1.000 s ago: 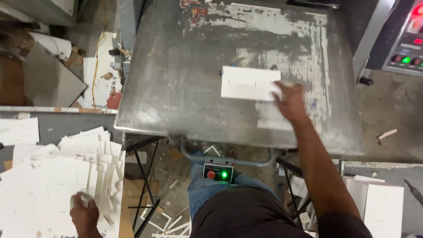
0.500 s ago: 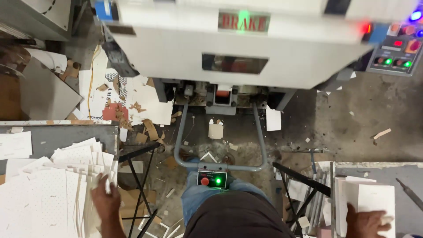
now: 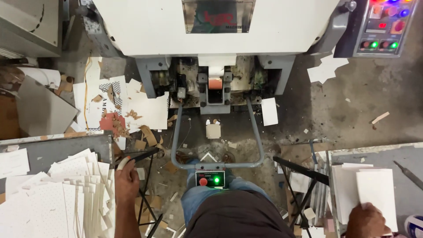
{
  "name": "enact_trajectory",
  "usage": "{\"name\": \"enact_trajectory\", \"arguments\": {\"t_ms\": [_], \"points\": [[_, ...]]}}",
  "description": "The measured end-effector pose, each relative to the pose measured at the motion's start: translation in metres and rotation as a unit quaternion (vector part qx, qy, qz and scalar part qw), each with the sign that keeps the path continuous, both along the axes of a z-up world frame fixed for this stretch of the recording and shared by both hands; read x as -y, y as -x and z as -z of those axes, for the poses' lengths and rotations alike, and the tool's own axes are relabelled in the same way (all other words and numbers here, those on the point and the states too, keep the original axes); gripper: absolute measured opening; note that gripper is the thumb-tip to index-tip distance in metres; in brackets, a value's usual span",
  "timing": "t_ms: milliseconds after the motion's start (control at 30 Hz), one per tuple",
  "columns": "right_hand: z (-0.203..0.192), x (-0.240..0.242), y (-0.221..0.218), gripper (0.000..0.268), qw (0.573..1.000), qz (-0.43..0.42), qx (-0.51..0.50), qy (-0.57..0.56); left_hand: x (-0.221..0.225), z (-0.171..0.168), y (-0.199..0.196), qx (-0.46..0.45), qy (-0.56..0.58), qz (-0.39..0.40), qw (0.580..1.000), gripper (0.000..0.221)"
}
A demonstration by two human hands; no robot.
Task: Placing cardstock sheets onto a machine bed for die-cutting and removing finished pieces.
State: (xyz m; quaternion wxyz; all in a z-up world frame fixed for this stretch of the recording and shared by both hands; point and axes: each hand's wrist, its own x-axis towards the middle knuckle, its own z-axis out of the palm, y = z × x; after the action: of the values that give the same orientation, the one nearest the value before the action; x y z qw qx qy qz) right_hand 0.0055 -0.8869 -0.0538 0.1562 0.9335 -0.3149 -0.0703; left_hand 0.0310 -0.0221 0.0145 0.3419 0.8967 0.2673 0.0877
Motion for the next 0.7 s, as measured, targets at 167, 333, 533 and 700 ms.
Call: {"name": "enact_trajectory", "arguments": {"t_ms": [167,333,533,700], "points": [[-0.028,-0.042,-0.02,0.042,0.999,0.04,-0.005,-0.034,0.005,0.007,-0.003,0.08,-0.105,0.081,0.988,0.035],[0.016,0.026,0.022,0.031,0.995,-0.009,0.096,-0.017,0.014,-0.001,-0.025,0.039,0.0,0.099,0.994,0.029],[-0.032,0.086,-0.006,0.036,0.967,-0.127,0.214,-0.05,0.04,-0.054,-0.111,-0.004,0.035,0.243,0.969,0.034],[-0.08,0.04,-0.091,0.041,0.911,-0.238,0.327,-0.084,0.106,-0.138,-0.218,0.131,-0.087,0.373,0.914,0.029]]}}
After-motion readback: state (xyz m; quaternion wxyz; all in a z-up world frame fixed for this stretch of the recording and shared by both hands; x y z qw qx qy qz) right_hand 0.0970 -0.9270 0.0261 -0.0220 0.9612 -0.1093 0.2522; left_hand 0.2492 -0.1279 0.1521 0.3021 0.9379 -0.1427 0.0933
